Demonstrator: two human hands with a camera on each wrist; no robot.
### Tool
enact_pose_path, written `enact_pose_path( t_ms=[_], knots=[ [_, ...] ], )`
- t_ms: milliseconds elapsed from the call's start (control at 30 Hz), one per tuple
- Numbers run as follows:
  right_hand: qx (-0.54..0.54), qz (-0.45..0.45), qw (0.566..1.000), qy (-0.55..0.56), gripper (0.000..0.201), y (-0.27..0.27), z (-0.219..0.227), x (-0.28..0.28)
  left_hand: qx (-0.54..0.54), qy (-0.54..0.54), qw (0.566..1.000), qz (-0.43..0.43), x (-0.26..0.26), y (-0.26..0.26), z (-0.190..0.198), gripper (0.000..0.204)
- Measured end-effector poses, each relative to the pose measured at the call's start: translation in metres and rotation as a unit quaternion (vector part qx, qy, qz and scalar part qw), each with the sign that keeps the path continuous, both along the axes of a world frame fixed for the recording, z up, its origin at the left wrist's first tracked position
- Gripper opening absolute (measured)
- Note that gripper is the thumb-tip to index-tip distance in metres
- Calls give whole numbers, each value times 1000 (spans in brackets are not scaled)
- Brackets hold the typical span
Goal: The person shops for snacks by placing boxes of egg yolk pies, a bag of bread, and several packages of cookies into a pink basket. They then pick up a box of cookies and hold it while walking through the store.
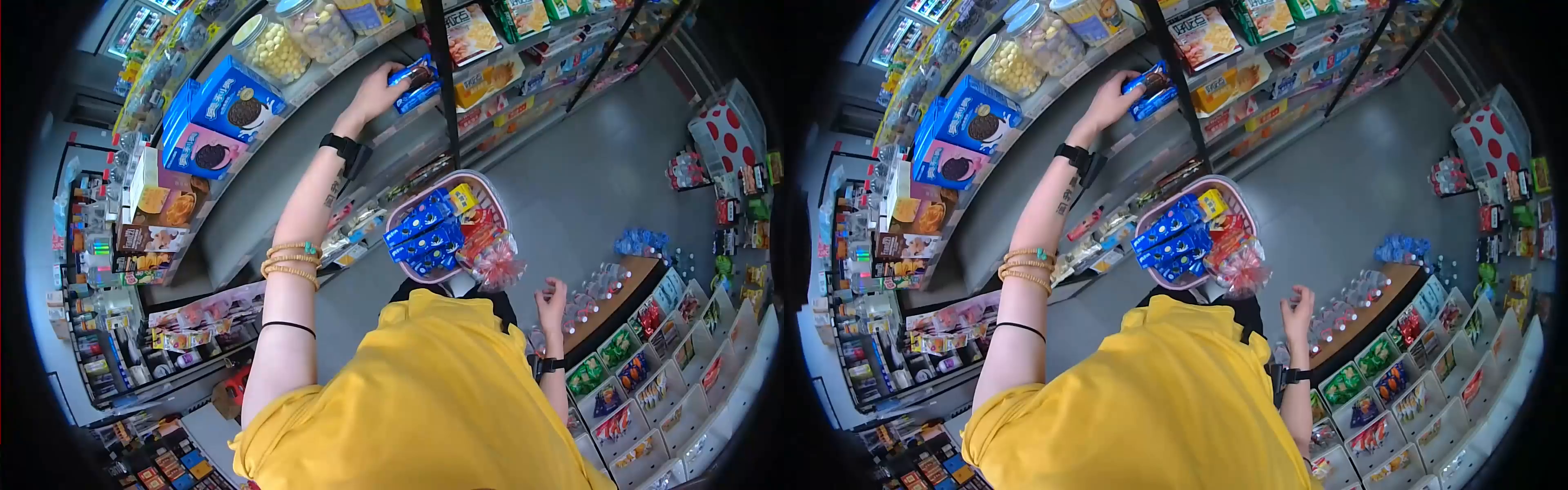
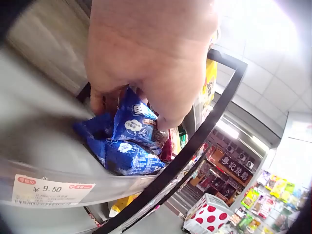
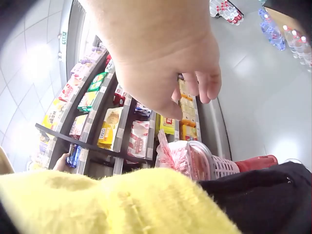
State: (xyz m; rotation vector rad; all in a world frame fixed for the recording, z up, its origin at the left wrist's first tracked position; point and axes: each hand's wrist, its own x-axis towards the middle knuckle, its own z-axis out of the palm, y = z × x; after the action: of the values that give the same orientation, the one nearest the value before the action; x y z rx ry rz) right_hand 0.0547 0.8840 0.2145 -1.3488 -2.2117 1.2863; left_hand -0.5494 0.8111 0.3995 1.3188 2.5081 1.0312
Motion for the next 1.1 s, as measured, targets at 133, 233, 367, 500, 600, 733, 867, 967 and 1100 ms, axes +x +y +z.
enact_pose_path(
  t_ms=[133, 233, 367, 500, 600, 733, 867, 967, 1100],
  knots=[
    [4, 11, 1000, 3, 39, 4, -4, -1, -24, -17, 1000, 5, -4, 1, 0, 51],
    [0, 2, 1000, 13, 39, 4, -8, -4, -1, 0, 1000, 2, 2, 0, 2, 58],
    [-2, 5, 1000, 15, 39, 5, -7, -5, -66, 23, 996, -52, 6, -4, 12, 67],
    [-1, 14, 1000, 21, 39, 6, -21, -1, -65, 30, 996, -54, 3, -4, 11, 69],
    [-8, 19, 1000, 22, 40, 8, -28, 2, -60, 37, 996, -61, 0, -4, 9, 73],
    [-12, 29, 999, 19, 41, 9, -25, 0, -72, 64, 994, -56, 4, -6, 15, 78],
    [-2, 50, 999, 19, 41, 11, -25, -2, 26, 164, 986, -25, 23, -9, 17, 68],
    [10, 68, 998, 11, 42, 12, -31, -7, 151, 241, 959, -5, 67, -25, 26, 54],
    [-1, 110, 994, 4, 49, 12, -14, -27, 143, 185, 972, -26, 159, -75, 4, 23]
  ],
)
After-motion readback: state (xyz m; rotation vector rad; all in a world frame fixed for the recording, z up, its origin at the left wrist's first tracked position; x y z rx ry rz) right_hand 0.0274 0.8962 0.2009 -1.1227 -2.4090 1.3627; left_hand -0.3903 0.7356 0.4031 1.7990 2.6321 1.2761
